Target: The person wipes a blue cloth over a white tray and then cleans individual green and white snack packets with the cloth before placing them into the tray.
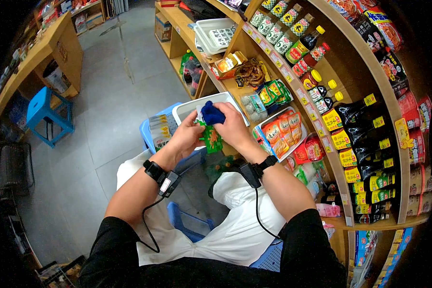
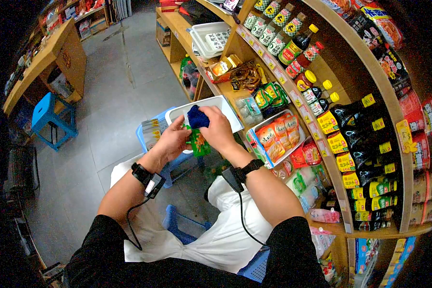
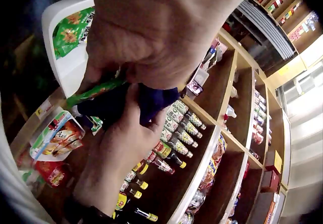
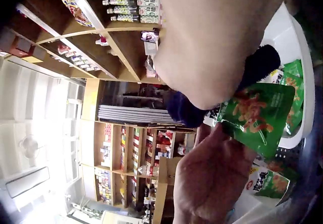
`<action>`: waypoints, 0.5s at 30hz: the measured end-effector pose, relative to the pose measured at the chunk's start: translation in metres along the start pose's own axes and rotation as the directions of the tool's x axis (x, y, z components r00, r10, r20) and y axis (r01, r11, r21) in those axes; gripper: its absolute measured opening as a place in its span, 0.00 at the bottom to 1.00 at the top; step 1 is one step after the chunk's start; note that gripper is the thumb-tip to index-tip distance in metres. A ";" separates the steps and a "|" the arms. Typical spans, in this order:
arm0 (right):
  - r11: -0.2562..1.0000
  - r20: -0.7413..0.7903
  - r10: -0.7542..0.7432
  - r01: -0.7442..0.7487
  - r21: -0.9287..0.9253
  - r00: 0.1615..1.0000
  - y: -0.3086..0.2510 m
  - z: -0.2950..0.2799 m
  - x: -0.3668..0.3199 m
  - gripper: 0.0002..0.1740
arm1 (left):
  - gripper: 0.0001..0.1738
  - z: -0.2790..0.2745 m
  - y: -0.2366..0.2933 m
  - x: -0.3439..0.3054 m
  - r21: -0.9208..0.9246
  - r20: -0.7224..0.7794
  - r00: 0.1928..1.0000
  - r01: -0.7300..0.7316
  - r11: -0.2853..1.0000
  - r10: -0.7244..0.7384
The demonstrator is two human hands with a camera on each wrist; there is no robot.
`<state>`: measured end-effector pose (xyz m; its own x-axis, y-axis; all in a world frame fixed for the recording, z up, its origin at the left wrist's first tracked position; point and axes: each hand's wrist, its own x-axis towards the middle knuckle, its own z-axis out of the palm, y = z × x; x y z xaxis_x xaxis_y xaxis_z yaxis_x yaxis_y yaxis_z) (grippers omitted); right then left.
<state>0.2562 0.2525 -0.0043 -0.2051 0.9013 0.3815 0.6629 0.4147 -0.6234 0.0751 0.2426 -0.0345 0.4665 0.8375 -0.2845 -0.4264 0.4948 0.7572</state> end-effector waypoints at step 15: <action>0.989 0.268 -0.125 0.096 0.116 0.955 -0.008 -0.002 -0.002 0.27 | 0.36 -0.013 0.013 0.005 -0.269 -0.054 0.994 -0.103 0.957 0.092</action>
<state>0.2524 0.2469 0.0010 -0.4716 0.8429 0.2590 0.5517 0.5112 -0.6590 0.0619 0.2562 -0.0335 0.3827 0.8909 -0.2448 -0.6654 0.4496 0.5960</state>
